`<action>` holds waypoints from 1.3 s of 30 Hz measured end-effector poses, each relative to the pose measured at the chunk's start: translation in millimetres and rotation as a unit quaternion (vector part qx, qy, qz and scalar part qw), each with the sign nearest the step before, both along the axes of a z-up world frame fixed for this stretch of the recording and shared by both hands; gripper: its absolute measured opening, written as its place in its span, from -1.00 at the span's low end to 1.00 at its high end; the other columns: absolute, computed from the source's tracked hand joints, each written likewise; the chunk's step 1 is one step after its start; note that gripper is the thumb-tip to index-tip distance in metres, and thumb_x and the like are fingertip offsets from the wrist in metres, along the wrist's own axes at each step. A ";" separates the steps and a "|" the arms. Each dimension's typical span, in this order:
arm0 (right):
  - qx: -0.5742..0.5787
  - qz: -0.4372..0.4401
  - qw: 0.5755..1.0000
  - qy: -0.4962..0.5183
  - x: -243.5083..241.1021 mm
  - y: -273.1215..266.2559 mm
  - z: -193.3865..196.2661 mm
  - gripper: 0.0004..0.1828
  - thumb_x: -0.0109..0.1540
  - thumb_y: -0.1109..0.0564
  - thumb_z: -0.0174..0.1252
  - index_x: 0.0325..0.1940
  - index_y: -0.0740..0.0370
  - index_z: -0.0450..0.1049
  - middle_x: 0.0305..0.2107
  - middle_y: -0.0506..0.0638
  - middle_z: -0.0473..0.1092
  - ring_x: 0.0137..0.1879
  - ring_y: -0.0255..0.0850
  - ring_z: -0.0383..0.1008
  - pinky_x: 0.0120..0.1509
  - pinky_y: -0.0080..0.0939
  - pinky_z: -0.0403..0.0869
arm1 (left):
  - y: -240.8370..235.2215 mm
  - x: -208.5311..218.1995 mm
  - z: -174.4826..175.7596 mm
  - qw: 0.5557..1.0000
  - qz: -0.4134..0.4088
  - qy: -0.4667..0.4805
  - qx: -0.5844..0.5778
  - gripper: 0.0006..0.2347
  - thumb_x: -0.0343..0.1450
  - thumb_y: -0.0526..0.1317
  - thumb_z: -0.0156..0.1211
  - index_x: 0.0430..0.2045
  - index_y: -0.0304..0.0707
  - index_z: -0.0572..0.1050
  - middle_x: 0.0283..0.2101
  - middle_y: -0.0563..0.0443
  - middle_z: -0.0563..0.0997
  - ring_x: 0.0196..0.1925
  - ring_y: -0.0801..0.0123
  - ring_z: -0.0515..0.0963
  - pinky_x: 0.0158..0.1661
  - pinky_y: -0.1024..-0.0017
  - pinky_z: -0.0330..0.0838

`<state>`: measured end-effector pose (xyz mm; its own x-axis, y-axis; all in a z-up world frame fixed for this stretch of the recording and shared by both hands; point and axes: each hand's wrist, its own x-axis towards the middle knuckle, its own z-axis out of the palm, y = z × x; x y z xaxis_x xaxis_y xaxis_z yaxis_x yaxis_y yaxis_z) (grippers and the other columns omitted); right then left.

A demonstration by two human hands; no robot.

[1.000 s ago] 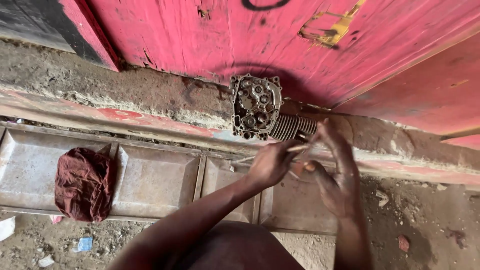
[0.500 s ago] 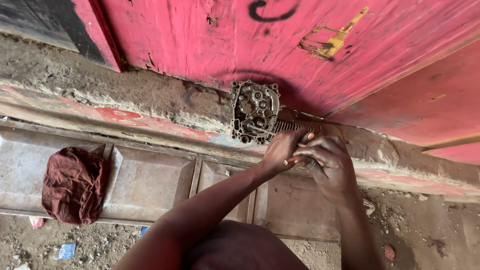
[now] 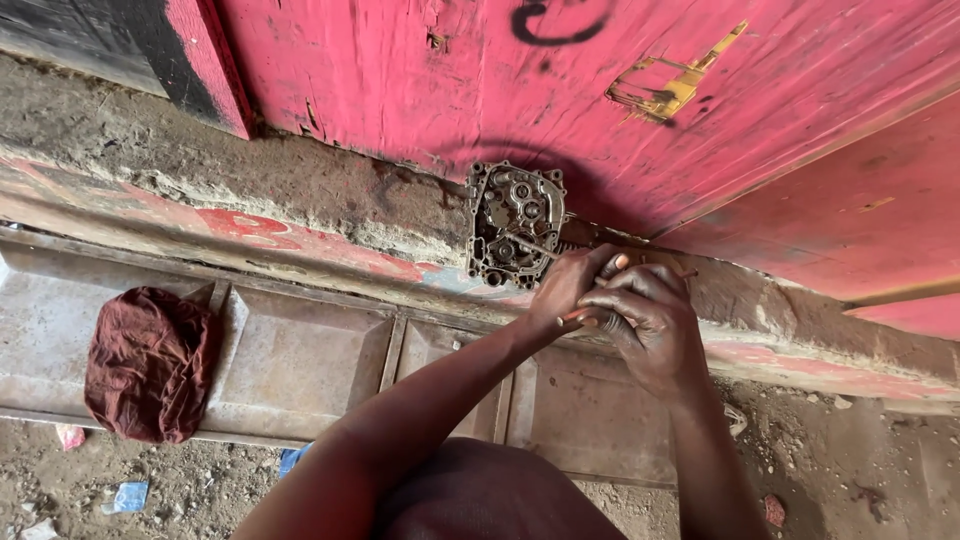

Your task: Inspecting and manipulating internal components of a motorcycle engine casing using a tool and hands.

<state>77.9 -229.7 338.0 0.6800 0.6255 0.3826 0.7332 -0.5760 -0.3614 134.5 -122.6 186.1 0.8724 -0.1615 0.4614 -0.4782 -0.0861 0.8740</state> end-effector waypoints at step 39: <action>-0.133 -0.169 0.951 0.222 39.9 31.4 60.9 -0.48 0.42 -0.14 -0.05 0.33 0.20 0.44 -0.45 0.42 0.53 -0.32 0.35 0.59 -0.06 0.26 0.52 | 34.6 59.3 -54.6 0.972 0.081 -0.072 0.206 -0.90 0.38 -0.23 0.19 -0.45 -0.24 0.59 -0.48 -0.22 0.62 -0.27 -0.20 0.61 -0.15 0.06 0.44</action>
<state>117.8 -198.4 398.8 0.9170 0.3771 -0.1298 0.2995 -0.8660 -0.4005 193.8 -88.0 131.6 0.8325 -0.2253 0.5061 -0.5447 -0.4994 0.6737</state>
